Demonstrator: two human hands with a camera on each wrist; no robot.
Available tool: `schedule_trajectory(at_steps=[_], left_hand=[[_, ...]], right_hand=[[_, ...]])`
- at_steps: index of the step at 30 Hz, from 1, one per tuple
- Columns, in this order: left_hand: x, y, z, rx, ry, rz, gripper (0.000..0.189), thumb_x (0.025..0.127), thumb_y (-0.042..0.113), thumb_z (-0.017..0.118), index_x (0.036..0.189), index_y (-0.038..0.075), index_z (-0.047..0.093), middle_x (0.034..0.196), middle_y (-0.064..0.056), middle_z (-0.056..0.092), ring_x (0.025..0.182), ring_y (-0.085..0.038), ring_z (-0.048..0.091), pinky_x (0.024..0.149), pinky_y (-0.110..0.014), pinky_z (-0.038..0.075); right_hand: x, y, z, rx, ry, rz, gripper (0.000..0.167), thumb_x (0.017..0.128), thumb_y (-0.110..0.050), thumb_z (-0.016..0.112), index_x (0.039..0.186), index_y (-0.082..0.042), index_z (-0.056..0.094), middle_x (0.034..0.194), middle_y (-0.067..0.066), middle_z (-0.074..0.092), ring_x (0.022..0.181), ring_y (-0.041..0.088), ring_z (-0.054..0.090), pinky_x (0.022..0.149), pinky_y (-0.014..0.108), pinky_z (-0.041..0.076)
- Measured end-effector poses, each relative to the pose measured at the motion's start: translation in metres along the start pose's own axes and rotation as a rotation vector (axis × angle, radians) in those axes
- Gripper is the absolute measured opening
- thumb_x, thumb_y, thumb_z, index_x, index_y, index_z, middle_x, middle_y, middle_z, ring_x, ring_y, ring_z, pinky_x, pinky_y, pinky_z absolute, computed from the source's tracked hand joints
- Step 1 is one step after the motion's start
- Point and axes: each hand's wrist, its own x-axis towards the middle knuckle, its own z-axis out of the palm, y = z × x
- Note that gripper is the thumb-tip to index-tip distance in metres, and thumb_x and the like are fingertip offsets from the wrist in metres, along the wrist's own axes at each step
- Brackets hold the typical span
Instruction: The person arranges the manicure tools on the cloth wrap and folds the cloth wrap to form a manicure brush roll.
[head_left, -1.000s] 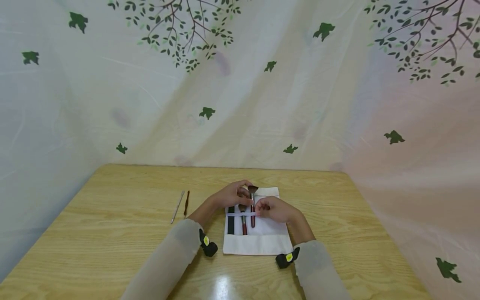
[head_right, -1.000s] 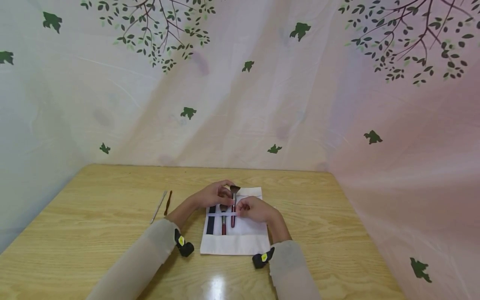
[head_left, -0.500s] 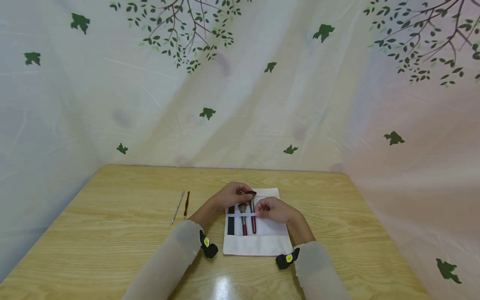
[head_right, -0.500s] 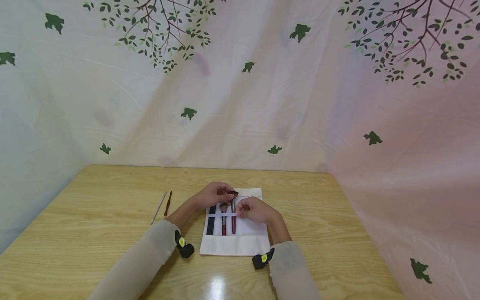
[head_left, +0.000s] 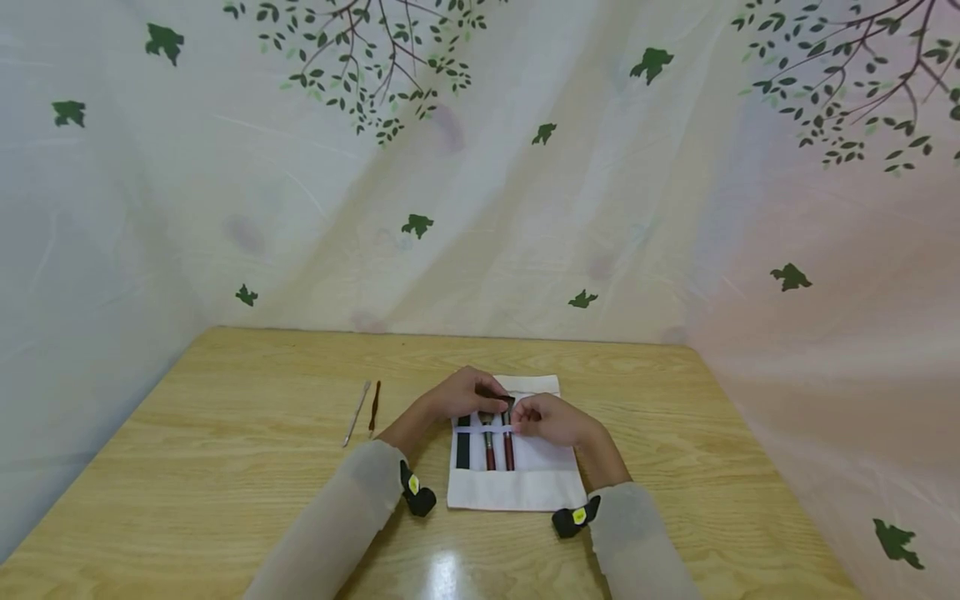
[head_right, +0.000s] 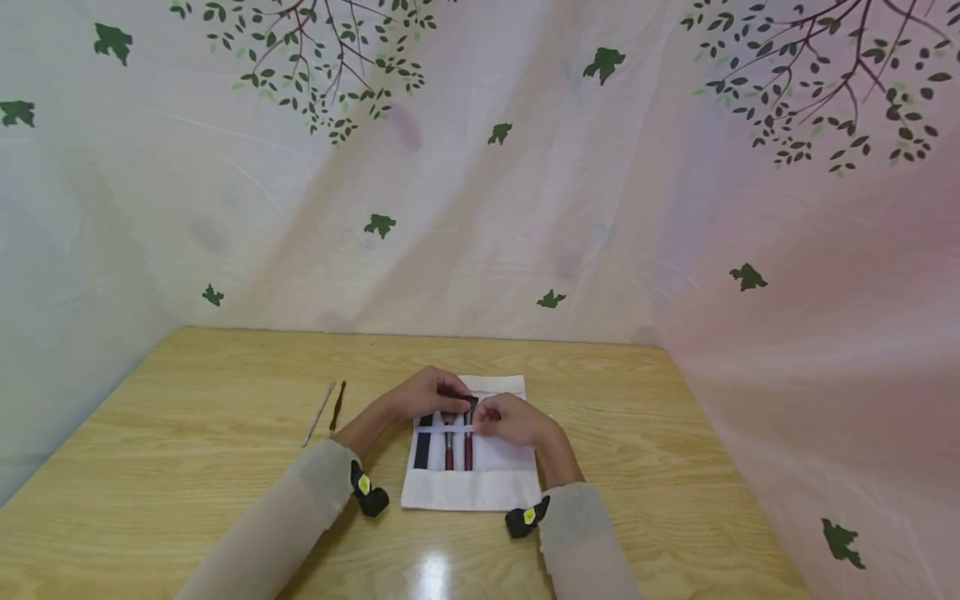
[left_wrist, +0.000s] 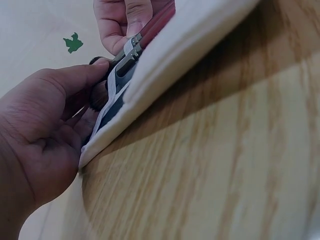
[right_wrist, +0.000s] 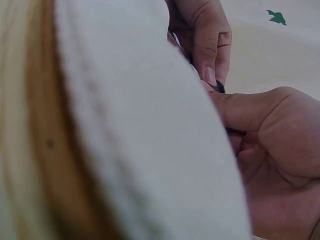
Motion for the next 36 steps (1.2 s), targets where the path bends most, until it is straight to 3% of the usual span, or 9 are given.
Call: schedule_trajectory(at_steps=[10,24,36], left_hand=[[-0.0014,0.0017,0.0021,-0.042,0.021,-0.012,0.017,0.093,0.015,0.078,0.109,0.010,0.079,0.102,0.002,0.077,0.083,-0.008,0.064,0.074,-0.024,0.050],[-0.0015,0.0029,-0.0005,-0.055,-0.067,0.039,0.017,0.093,0.009,0.076,0.110,0.007,0.078,0.102,0.000,0.077,0.088,-0.008,0.067,0.077,-0.024,0.053],[0.0015,-0.0010,-0.0017,-0.025,-0.065,0.049,0.017,0.094,0.011,0.076,0.111,0.007,0.077,0.100,0.000,0.076,0.087,-0.008,0.066,0.077,-0.023,0.053]], right_hand=[[-0.0009,-0.0002,0.0004,0.015,0.012,-0.004,0.008,0.097,0.005,0.063,0.092,0.000,0.068,0.087,0.004,0.065,0.082,0.015,0.055,0.076,0.027,0.046],[-0.0003,0.0000,0.0000,0.011,0.032,0.017,0.007,0.096,0.003,0.066,0.092,-0.002,0.070,0.086,0.004,0.066,0.079,0.015,0.055,0.073,0.027,0.046],[0.0011,-0.0043,-0.0027,-0.001,0.043,0.075,0.006,0.096,0.001,0.067,0.096,-0.002,0.072,0.089,0.001,0.068,0.082,0.014,0.057,0.075,0.028,0.048]])
